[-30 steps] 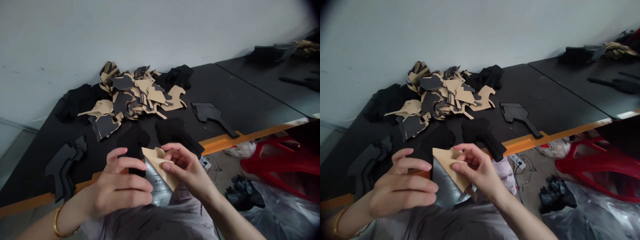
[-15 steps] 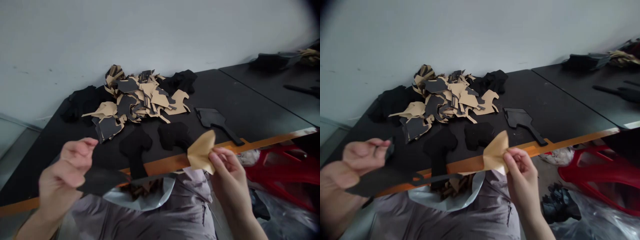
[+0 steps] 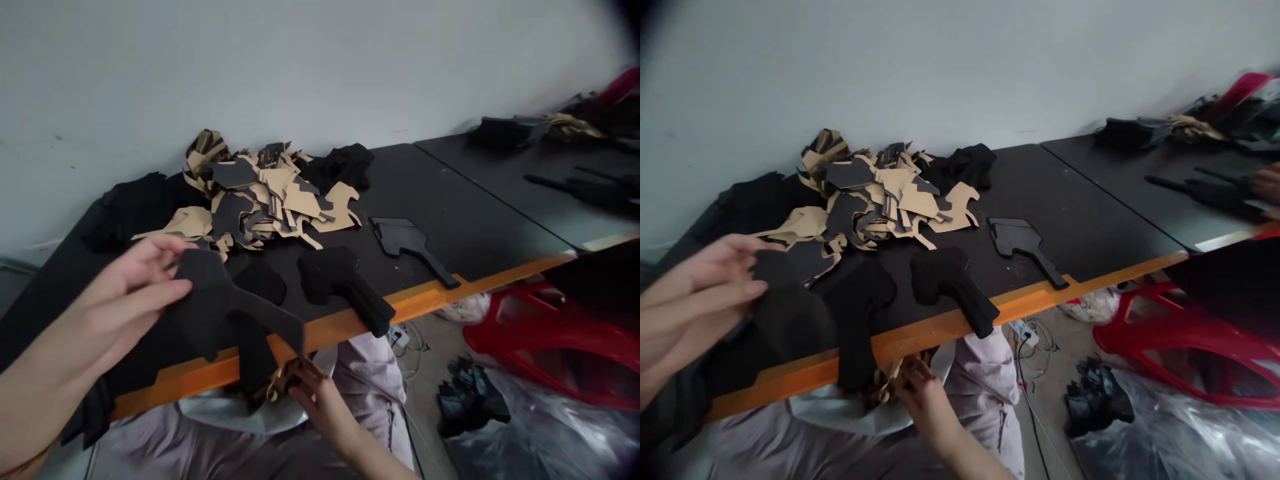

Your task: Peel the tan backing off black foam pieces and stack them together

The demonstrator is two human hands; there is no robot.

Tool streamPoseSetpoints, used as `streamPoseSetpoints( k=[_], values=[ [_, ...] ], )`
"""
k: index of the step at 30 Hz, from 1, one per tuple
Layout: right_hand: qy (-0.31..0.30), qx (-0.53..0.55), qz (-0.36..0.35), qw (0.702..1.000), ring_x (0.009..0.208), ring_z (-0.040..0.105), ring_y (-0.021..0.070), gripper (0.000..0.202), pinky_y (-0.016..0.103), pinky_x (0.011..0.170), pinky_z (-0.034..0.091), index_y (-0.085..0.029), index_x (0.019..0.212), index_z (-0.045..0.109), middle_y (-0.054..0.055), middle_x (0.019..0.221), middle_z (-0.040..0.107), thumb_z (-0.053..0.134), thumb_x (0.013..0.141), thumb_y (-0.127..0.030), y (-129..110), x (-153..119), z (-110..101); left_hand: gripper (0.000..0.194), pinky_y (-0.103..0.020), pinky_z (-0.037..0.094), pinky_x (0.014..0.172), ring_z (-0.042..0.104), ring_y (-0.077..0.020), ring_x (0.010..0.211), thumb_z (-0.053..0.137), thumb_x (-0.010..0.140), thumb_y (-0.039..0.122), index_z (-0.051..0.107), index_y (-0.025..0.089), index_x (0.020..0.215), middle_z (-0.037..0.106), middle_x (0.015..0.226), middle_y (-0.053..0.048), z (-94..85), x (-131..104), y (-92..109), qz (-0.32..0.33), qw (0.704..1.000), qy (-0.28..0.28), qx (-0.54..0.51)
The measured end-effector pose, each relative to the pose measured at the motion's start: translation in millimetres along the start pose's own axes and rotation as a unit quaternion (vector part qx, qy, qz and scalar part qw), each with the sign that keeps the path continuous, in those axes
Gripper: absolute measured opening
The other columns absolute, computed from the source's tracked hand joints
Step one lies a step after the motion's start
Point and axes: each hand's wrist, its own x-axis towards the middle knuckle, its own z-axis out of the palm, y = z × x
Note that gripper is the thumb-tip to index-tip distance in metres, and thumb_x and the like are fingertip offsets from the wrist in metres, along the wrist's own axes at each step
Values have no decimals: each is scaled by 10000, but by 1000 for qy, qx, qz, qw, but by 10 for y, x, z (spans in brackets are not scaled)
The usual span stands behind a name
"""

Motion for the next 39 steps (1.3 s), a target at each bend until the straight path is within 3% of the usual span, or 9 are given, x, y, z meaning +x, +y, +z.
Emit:
streamPoseSetpoints(
  k=[3,6,7,12,16,20,23,28,39],
  values=[
    [-21,-5,-101,995,847,682,167,402,254,725,569,-311,1201,628,41,995,690,552,865,-105,-233,46,-365,225,-178,518,706,600,-86,861,559,844,199,513,190,1065,589,972,17,247,274,108,-95,981,-129,-107],
    [194,-69,-213,955,880,640,147,869,260,712,566,-454,1425,342,21,1072,626,599,769,56,-444,138,-895,234,-169,526,659,628,-97,837,579,811,229,542,186,1038,622,976,4,514,529,181,-104,962,-212,-138],
    [230,-95,-238,939,875,626,152,927,262,671,563,-471,1442,298,29,1096,604,613,754,65,-491,189,-1050,223,-171,528,652,636,-103,840,573,811,227,551,183,1029,632,993,-13,608,610,199,-100,958,-230,-142],
    [259,-238,-280,893,759,603,168,504,307,598,511,-380,1161,661,40,954,588,650,793,-36,-564,409,-1468,238,-224,527,703,619,-120,850,554,783,188,550,169,1021,625,997,-62,1037,1001,257,-67,939,-303,-150],
    [349,-234,-221,880,767,597,162,472,295,601,486,-347,1092,687,27,919,600,708,755,-18,-460,507,-1549,334,-242,477,820,566,-106,916,599,731,197,553,174,1061,568,1078,-50,1249,1305,236,-90,925,-340,-143],
    [345,-222,-226,884,738,606,132,348,258,593,481,-230,982,714,17,858,615,717,734,13,-286,608,-1586,403,-271,416,939,530,-133,1034,654,683,189,556,180,1075,548,1181,-53,1369,1553,150,-106,900,-396,-148],
    [336,-209,-173,902,782,612,134,256,254,625,492,-207,944,719,29,884,617,699,768,-23,-180,631,-1593,452,-288,381,991,495,-156,1110,664,662,164,565,185,1102,535,1223,-51,1407,1671,52,-100,895,-404,-159],
    [301,-189,-118,927,844,620,147,194,248,634,500,-193,951,708,45,931,637,671,804,-72,-130,612,-1575,574,-289,386,991,440,-183,1222,658,647,113,550,242,1196,494,1325,-33,1380,1745,-72,-98,872,-436,-199],
    [234,-216,-150,936,846,611,125,197,237,678,510,-152,953,675,54,924,612,642,818,-13,-267,558,-1440,490,-262,411,952,432,-208,1284,677,687,123,574,209,1158,508,1348,-49,1334,1736,-224,-98,847,-470,-228]
  ],
)
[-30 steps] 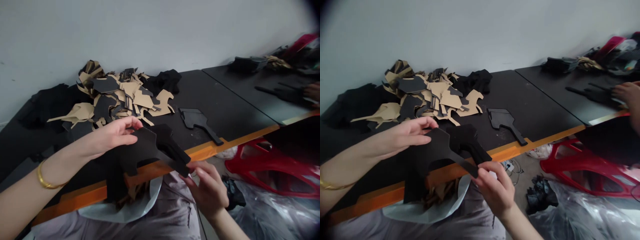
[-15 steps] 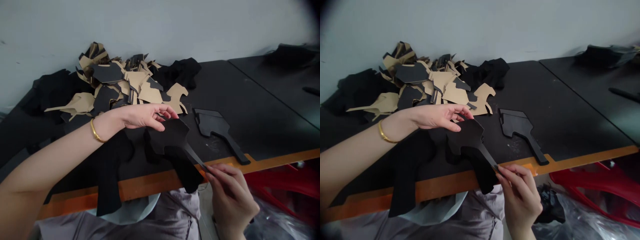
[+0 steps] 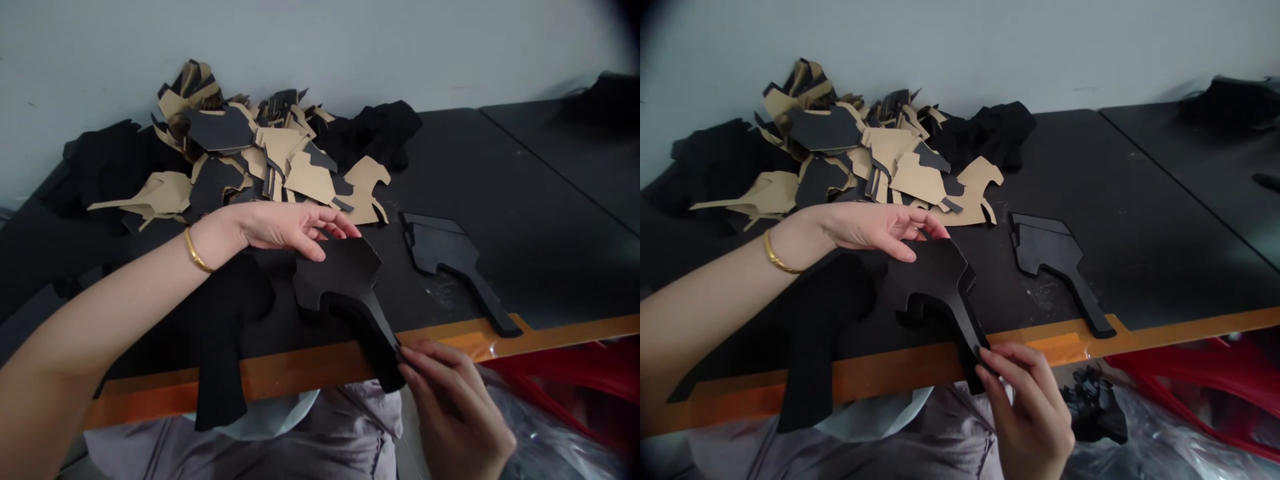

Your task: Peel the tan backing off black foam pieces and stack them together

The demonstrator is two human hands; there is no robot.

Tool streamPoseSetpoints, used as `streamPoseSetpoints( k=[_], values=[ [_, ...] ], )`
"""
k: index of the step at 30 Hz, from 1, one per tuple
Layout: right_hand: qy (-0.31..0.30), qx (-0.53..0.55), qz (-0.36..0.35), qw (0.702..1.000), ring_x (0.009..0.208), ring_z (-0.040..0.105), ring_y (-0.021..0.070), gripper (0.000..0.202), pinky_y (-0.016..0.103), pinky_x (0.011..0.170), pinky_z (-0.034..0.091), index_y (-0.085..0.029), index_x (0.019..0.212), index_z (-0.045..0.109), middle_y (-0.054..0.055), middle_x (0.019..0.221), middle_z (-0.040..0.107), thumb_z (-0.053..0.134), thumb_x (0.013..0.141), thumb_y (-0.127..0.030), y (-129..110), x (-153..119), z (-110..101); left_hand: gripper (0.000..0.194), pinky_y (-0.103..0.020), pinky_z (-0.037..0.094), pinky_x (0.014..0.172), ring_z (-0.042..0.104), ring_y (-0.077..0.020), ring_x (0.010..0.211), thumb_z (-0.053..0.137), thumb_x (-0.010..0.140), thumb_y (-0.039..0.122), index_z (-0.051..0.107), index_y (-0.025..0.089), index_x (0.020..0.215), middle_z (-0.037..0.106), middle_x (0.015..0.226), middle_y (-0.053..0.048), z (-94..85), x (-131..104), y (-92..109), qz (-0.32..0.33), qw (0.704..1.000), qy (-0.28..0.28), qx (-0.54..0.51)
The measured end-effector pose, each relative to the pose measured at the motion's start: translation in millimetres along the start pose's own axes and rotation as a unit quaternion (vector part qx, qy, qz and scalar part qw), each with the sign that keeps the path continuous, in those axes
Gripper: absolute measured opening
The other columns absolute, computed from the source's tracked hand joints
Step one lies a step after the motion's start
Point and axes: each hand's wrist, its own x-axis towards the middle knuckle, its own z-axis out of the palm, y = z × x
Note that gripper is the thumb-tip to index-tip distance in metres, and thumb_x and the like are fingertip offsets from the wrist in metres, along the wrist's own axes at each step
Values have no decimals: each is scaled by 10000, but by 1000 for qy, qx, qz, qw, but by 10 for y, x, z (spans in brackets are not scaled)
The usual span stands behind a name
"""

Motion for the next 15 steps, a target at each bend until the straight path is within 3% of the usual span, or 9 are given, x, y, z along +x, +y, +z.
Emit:
streamPoseSetpoints(
  k=[4,9,15],
  values=[
    [33,-40,-29,998,863,622,149,214,333,816,514,-164,926,685,43,915,618,673,786,-2,19,0,-15,491,-268,410,969,440,-200,1279,687,709,151,565,222,1179,489,1378,-56,-11,50,-57,17,1000,-18,-3],
    [50,-40,-27,998,767,633,123,272,249,642,516,-177,927,698,22,872,622,675,759,36,57,54,-5,512,-275,393,998,446,-187,1266,710,669,113,572,201,1154,513,1341,-56,2,98,-57,27,1000,-5,14],
    [55,-46,-39,997,752,625,121,277,257,639,517,-171,912,700,21,857,624,700,735,43,71,36,-14,502,-252,410,958,476,-169,1216,722,650,105,584,198,1124,538,1300,-49,5,121,-86,40,999,-14,24]
  ],
)
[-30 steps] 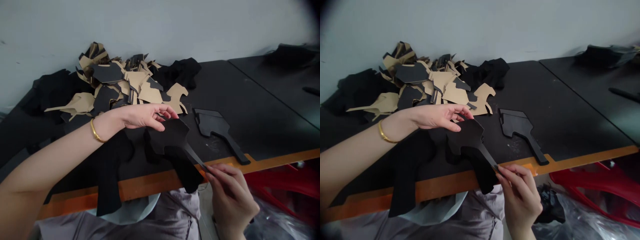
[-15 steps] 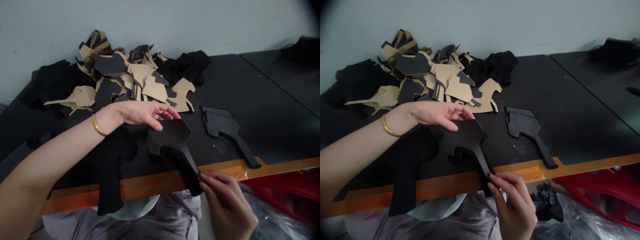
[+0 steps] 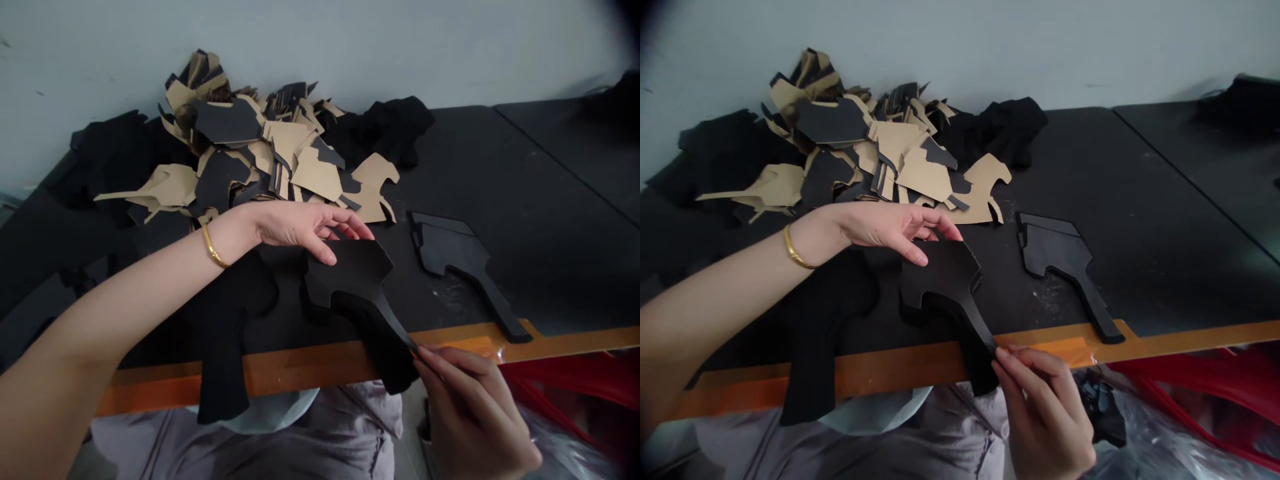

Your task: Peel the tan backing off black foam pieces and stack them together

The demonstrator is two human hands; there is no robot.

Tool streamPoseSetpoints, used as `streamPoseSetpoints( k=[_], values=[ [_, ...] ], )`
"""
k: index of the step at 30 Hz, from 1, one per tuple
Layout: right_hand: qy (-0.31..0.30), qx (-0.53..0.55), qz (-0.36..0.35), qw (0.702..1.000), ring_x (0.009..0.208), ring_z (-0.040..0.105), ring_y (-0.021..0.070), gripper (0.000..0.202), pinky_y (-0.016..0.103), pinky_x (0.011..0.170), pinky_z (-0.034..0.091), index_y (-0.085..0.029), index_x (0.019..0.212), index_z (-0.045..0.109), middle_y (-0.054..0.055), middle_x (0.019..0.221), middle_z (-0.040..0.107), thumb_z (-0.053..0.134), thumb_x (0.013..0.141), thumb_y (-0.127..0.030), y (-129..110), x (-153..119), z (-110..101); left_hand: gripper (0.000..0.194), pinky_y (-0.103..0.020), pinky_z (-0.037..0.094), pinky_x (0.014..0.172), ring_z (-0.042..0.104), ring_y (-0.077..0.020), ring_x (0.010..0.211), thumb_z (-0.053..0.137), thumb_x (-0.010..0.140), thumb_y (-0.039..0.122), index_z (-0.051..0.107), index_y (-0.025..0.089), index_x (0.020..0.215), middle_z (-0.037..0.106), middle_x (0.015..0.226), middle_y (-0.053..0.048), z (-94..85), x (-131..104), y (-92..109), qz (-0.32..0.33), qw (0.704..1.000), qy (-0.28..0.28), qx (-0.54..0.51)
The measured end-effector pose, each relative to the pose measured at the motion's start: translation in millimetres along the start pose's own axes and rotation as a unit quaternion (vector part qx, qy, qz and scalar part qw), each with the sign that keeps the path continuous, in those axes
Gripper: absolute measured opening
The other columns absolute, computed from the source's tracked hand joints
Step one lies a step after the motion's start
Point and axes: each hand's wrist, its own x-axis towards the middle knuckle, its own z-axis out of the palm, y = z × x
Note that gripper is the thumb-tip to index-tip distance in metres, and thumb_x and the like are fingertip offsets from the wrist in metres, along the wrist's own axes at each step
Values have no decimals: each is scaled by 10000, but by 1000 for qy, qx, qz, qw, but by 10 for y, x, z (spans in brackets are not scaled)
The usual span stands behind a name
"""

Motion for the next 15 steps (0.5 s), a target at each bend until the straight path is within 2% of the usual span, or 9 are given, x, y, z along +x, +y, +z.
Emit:
streamPoseSetpoints(
  k=[5,15],
  values=[
    [2,-9,-7,1000,758,624,116,251,250,648,515,-150,887,692,26,862,628,703,732,48,0,-13,8,516,-212,431,874,493,-151,1181,717,668,108,575,205,1154,539,1288,-51,-4,-2,-2,1,1000,-11,19],
    [2,-6,-8,1000,769,627,131,278,265,659,519,-160,904,702,30,865,631,701,725,53,15,-15,14,519,-255,417,930,480,-180,1217,725,660,127,581,226,1149,542,1309,-46,1,-12,-35,-2,1000,-4,26]
  ],
)
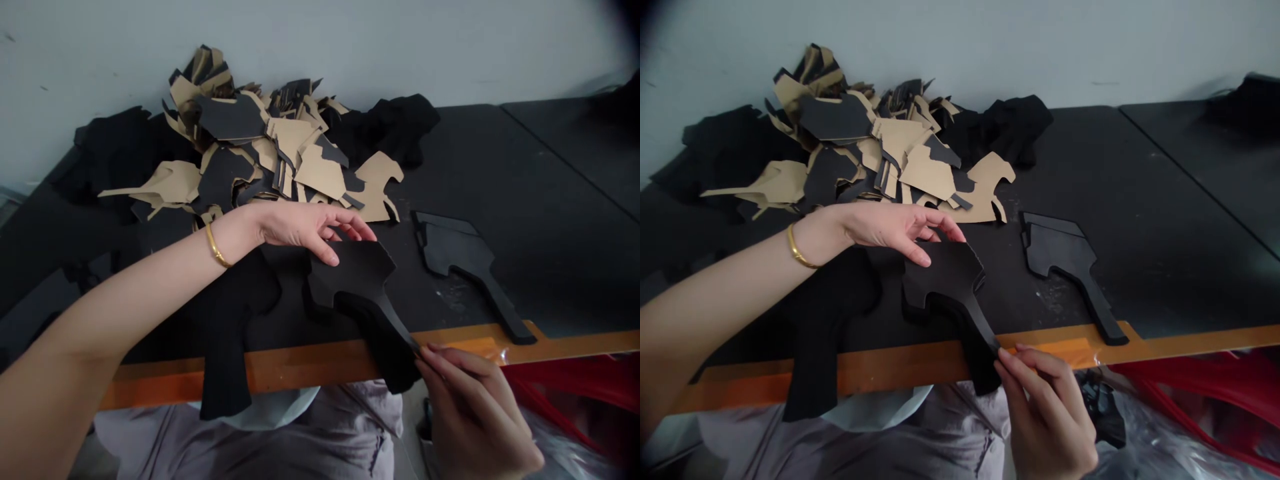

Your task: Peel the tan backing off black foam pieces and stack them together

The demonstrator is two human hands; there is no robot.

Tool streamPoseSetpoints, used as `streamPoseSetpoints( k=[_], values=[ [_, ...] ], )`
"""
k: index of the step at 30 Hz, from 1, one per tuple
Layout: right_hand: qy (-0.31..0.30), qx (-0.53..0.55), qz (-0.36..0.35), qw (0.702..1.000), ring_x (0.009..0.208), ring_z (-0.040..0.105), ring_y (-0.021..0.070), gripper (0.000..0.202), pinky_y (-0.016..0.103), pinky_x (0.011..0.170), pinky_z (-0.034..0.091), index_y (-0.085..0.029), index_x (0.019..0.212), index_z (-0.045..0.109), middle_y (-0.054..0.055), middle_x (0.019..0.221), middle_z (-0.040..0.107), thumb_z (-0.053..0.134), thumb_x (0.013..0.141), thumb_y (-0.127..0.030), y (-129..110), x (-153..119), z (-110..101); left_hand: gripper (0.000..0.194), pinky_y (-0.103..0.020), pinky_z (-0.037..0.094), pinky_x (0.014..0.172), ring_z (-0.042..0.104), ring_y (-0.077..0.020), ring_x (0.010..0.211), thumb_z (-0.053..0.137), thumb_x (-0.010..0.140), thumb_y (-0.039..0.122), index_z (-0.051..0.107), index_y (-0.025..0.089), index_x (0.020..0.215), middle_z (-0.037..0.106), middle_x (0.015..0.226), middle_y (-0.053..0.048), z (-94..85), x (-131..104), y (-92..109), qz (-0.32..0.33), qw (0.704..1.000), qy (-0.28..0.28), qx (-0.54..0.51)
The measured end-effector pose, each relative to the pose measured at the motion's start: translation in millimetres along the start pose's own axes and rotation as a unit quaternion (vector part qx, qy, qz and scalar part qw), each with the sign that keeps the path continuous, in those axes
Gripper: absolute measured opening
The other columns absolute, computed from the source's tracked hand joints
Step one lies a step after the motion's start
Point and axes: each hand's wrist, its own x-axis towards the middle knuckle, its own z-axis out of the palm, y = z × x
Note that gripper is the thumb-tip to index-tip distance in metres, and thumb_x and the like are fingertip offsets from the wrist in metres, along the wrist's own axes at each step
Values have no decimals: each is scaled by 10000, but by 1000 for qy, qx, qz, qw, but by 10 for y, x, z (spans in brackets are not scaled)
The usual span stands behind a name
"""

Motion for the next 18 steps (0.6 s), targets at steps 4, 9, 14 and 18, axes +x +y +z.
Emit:
streamPoseSetpoints(
  k=[4,9,14,18],
  values=[
    [-4,5,-1,1000,770,627,134,288,272,655,521,-167,912,699,28,867,630,700,727,54,0,4,19,519,-288,406,955,473,-200,1224,717,667,147,580,232,1160,539,1311,-53,-11,-3,-22,3,1000,-1,5],
    [-9,3,3,1000,785,626,135,291,268,662,523,-168,926,695,31,876,629,695,735,52,12,-14,16,507,-291,389,977,462,-198,1231,708,675,150,581,235,1157,525,1328,-42,-10,-16,-7,5,1000,-5,15],
    [6,2,4,1000,786,643,147,282,276,666,531,-169,916,699,29,874,635,699,731,45,-6,-14,-5,513,-275,383,981,481,-177,1206,711,675,134,576,227,1160,542,1302,-38,12,-41,47,1,1000,4,21],
    [1,6,2,1000,770,653,149,296,277,645,532,-181,930,701,26,873,638,693,737,43,-22,10,-1,508,-278,379,983,473,-182,1219,712,675,130,581,226,1156,539,1312,-37,17,-39,52,-1,1000,4,24]
  ],
)
